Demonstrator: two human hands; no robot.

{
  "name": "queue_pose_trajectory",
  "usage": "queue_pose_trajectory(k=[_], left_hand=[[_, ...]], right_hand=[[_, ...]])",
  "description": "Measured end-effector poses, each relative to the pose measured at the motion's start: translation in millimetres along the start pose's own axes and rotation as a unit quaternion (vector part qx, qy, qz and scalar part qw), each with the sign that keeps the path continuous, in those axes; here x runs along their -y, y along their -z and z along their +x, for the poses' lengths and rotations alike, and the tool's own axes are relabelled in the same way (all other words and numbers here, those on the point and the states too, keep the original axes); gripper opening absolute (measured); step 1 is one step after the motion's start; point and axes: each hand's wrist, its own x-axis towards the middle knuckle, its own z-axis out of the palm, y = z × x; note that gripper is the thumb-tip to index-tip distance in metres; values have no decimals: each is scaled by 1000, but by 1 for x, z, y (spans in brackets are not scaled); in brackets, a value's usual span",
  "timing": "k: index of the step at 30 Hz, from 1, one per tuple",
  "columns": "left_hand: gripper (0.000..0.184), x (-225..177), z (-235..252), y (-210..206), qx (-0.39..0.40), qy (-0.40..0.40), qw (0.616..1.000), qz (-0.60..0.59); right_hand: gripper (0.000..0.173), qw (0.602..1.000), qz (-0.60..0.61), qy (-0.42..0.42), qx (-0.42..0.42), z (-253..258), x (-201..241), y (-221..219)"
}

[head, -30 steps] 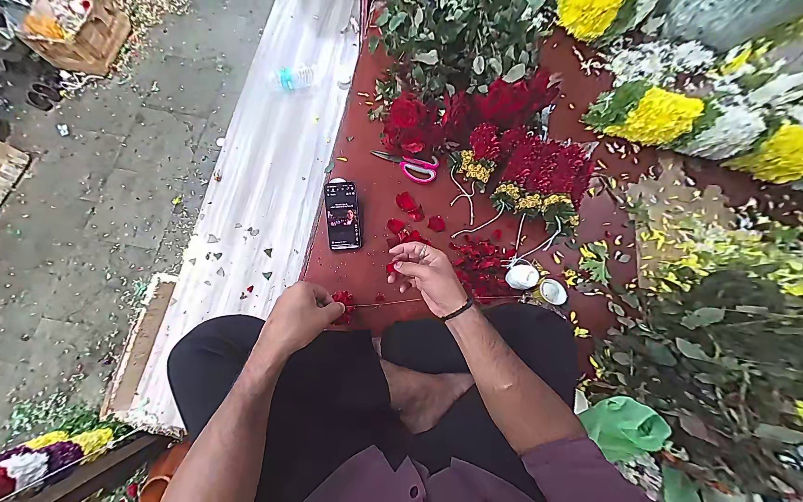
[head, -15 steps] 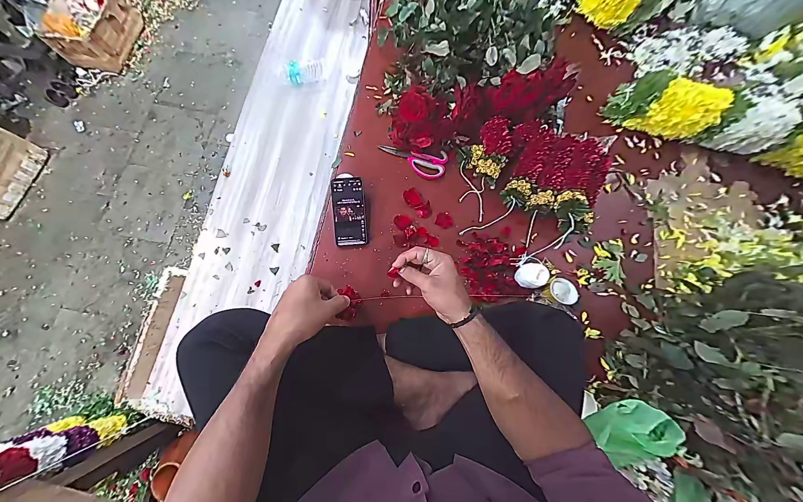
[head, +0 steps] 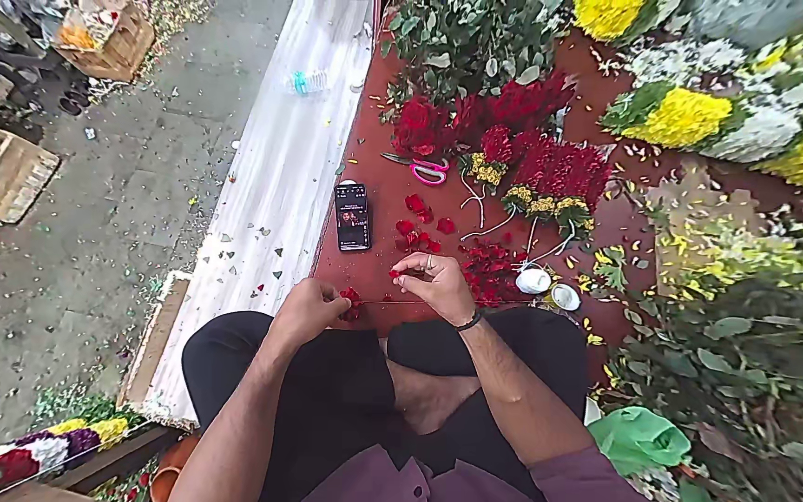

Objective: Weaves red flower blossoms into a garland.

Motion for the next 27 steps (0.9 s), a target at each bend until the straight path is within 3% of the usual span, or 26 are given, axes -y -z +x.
queue_pose_trajectory(k=[6,11,17,27], left_hand=[[24,2,3,-1,-4,-12,1000,-8],[25,0,2,-2,-5,-15,1000,-9],[24,0,2,-6,7,-27,999,-39],[17,-8,0,-17,21,-55,996,-70]], right_hand=[[11,998,13,-13,-55,-5,6,-16],[41,992,89,-48,-77,-12,15,-30],[50,969,188,-155,-47,-30,31,-55],[59,973,104,-194,-66,-26,15,-66]])
